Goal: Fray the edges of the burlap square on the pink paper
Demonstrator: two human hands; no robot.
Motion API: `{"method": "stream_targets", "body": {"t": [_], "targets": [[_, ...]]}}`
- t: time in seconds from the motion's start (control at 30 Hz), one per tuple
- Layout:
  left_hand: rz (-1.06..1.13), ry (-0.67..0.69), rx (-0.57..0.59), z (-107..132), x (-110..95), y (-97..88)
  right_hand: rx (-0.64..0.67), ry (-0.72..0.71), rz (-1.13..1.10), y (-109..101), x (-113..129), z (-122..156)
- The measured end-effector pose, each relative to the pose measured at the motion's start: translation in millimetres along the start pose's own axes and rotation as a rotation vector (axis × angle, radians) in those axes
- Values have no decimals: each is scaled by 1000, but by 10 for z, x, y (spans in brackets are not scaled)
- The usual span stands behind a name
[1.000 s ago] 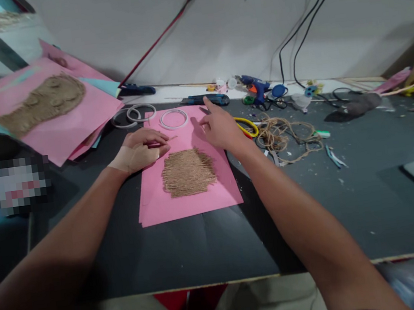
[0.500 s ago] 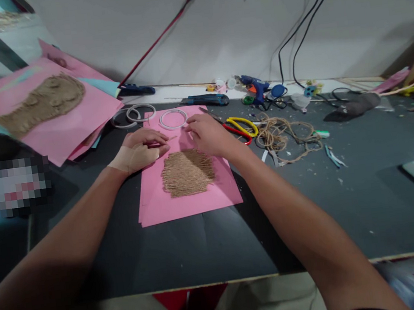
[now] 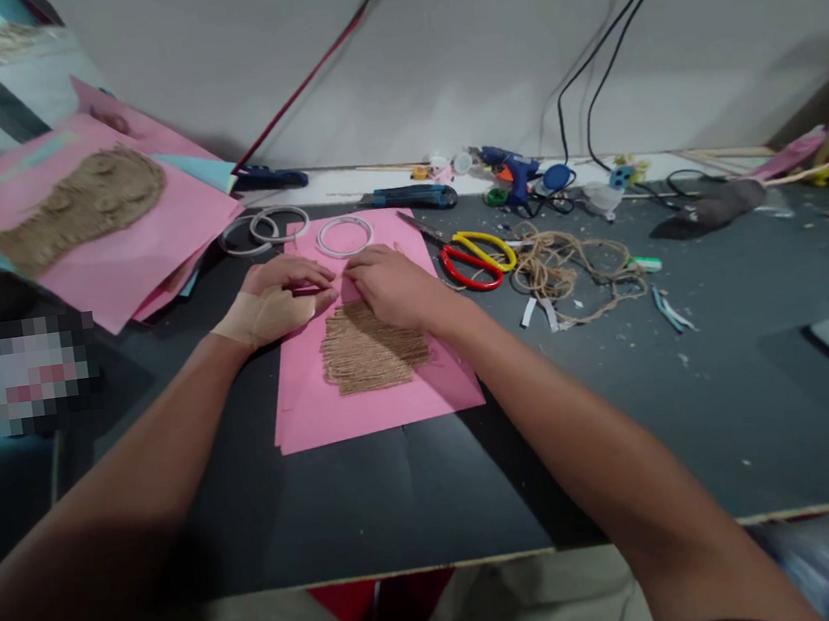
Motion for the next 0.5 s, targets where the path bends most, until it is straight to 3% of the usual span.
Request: {"method": "stream_targets", "body": {"t": [0.13, 0.33, 0.5], "targets": [[36, -37, -24, 26, 41, -13, 8, 40, -35, -154, 22, 12], [76, -43, -19, 39, 65, -9, 58, 185, -34, -344, -126, 93], [28, -53, 9, 25, 55, -12, -72, 160, -61, -336, -172, 96]]}}
Point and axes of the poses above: each hand's wrist, its own z-axis away from the middle knuckle, its own y-axis out of the palm, x = y × z, the point moved 8 cm from there along -z, towards the middle knuckle, and after that the axes turned 8 degrees about -z, right-handed, at the moved point
